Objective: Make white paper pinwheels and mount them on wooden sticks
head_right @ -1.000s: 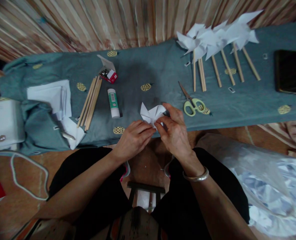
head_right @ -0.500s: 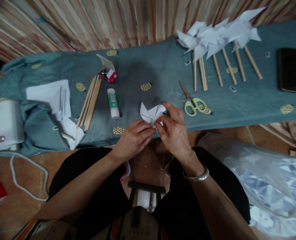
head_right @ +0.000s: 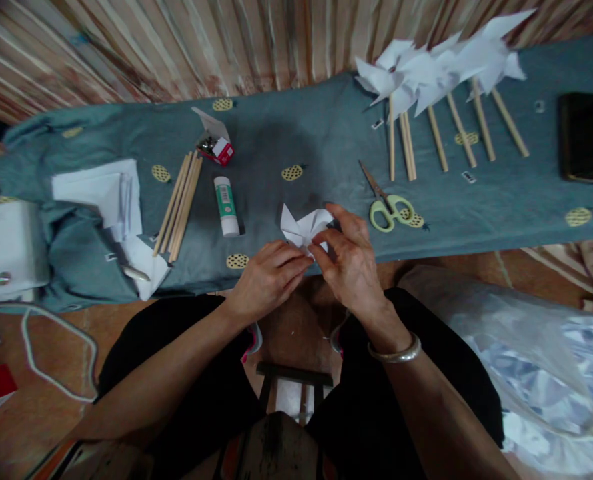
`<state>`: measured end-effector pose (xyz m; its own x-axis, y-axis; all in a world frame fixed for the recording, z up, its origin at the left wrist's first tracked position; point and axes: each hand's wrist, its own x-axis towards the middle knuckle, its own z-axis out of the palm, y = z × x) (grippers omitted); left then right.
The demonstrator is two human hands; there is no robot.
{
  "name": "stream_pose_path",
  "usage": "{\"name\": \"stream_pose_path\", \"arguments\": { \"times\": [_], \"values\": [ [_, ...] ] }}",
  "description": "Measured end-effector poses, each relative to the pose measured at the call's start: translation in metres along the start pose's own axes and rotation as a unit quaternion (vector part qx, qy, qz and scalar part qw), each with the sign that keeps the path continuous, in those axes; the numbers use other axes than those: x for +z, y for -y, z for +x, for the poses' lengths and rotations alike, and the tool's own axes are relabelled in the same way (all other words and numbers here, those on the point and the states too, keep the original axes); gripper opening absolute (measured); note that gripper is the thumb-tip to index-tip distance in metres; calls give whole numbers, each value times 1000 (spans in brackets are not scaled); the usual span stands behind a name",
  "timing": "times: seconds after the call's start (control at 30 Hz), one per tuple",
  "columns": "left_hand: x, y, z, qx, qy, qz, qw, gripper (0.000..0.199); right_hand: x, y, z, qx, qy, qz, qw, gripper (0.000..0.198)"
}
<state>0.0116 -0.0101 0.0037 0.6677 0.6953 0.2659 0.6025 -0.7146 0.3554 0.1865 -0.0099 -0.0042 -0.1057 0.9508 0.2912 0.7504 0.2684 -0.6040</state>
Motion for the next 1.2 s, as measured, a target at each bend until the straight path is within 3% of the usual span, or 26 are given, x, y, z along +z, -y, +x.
{"name": "stream_pose_path", "arguments": {
  "times": [0.53,0.73,1.2],
  "values": [
    [-1,0,1,9,0,12,1000,21,-2,1,-3,-56,22,-33,998,20],
    [-1,0,1,0,6,19,1000,23,2,3,-13,-82,22,-37,996,37],
    [-3,5,-1,-8,6,23,1000,21,9,3,-17,-94,10,-55,994,36]
  ]
}}
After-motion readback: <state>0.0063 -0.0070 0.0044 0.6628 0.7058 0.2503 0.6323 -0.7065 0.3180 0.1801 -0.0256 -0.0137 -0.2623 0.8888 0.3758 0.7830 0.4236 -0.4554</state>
